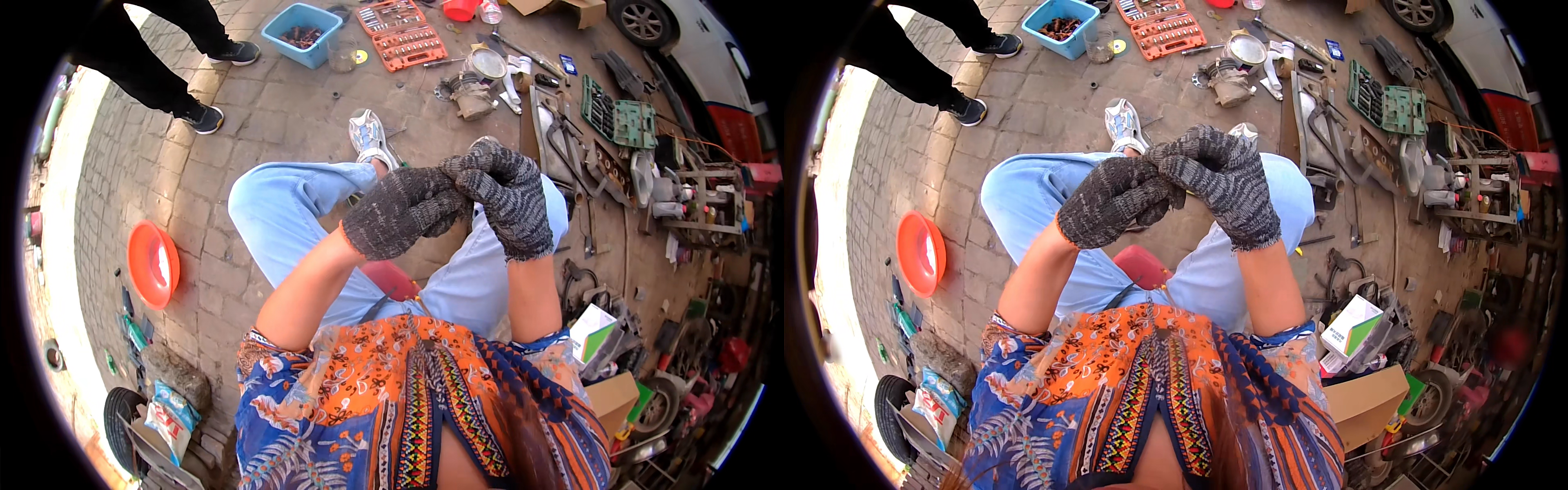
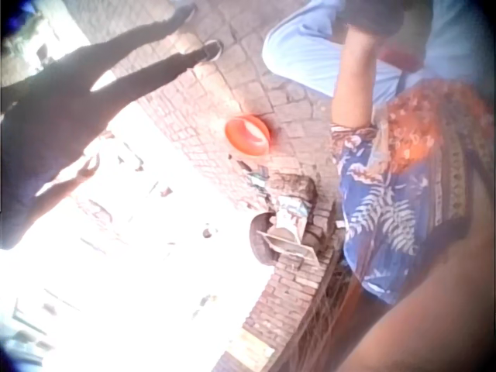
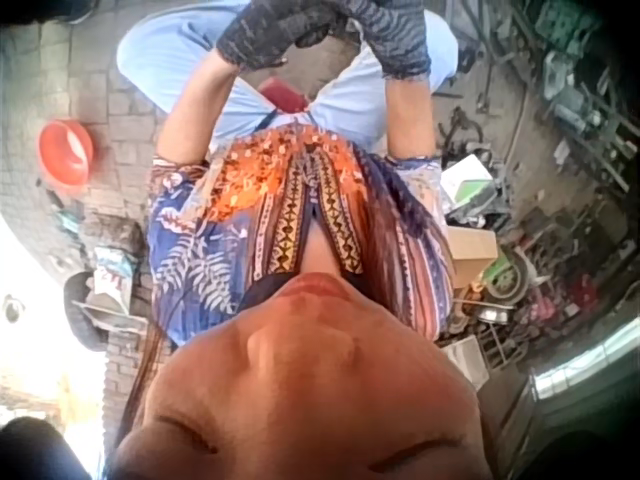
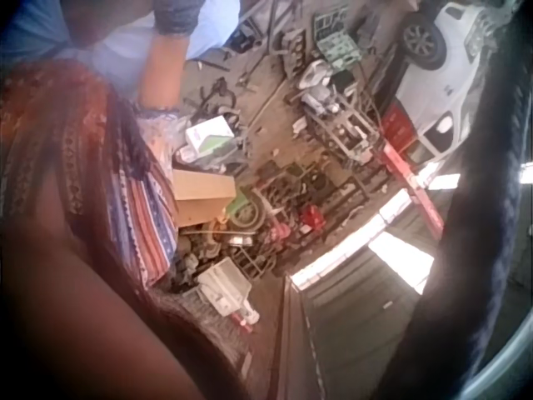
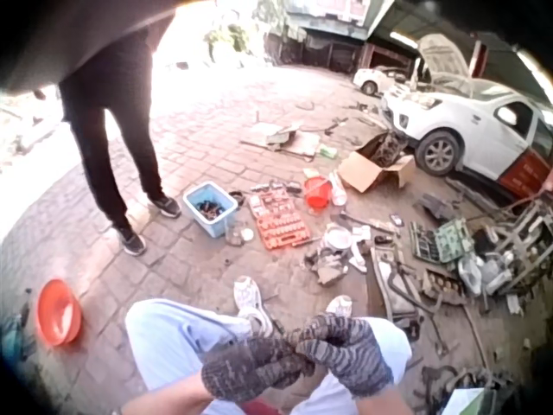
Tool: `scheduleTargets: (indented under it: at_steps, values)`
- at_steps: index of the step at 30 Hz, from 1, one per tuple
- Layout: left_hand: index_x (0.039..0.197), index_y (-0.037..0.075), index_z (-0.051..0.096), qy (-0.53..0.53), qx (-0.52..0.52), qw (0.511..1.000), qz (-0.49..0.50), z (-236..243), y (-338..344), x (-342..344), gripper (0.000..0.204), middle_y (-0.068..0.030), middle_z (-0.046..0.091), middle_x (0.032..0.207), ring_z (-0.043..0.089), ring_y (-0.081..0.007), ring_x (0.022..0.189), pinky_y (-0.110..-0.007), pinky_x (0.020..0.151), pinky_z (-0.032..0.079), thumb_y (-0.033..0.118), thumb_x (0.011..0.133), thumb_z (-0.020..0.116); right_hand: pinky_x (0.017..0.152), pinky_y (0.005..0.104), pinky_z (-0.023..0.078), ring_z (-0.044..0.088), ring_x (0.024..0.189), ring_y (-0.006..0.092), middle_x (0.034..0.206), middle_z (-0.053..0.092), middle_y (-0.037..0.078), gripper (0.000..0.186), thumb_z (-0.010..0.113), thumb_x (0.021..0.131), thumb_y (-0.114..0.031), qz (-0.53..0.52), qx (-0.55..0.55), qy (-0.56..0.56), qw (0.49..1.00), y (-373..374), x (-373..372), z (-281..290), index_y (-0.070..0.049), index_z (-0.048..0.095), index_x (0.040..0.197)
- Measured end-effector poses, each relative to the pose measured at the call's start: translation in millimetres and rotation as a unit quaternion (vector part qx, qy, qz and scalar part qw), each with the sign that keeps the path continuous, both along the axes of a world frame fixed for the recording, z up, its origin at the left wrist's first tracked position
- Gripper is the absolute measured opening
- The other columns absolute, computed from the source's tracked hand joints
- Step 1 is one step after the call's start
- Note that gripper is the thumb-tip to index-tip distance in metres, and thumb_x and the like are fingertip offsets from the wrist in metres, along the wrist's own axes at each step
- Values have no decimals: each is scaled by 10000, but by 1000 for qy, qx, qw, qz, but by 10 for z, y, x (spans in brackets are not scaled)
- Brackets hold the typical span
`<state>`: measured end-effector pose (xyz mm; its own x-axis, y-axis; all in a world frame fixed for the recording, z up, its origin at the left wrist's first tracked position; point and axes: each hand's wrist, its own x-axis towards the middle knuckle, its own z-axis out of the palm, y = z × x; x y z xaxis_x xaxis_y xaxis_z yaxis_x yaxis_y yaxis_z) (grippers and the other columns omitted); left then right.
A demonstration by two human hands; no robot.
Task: The person sits on the ground in a workshop area and uses a screwdriver to manipulate a small electronic component held in gloved hands. The person repeatedly adjusts the component and uses the tool to probe or tighten parts of the device.
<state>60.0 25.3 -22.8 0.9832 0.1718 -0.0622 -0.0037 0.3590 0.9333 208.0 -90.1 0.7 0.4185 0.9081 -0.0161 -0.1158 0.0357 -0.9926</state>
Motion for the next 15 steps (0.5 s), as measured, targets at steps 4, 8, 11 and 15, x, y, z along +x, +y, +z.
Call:
scheduleTargets:
  at_steps: [4, 8, 11, 15]
  values:
    - [1096, 18, 594, -69, 127, 988, 60, 40, 24, 153, 320, -16, 573, 795, 481, -90, 672, -250, 600, 424, 156, 816, 665, 734, 241, 464, 576, 801, 103, 824, 636, 22, 153, 648, 800, -39, -63, -16, -14, 998, 21, 32, 14, -27, 684, 949]
    - [1198, 70, 563, -14, 393, 918, 57, 230, 176, 51, 529, -61, 613, 949, 530, -134, 792, -283, 713, 457, 165, 713, 752, 793, 244, 449, 583, 822, 106, 871, 662, 33, 190, 642, 786, -35, -111, -18, -15, 994, -57, 154, 106, -53, 699, 966]
    - [1192, 62, 567, -101, 398, 898, 158, 114, 123, 124, 510, -63, 631, 994, 546, -148, 812, -302, 720, 461, 164, 723, 740, 784, 243, 453, 588, 817, 112, 870, 664, 38, 165, 643, 798, -49, -119, -9, 0, 993, -67, 175, 76, -38, 692, 955]
    - [1143, 48, 586, -90, 400, 895, 174, 154, 9, 174, 433, -119, 633, 1001, 591, -230, 833, -346, 720, 469, 159, 743, 711, 768, 242, 461, 594, 803, 114, 871, 666, 47, 137, 643, 815, -70, -130, 8, 53, 990, -58, 181, -37, -14, 674, 935]
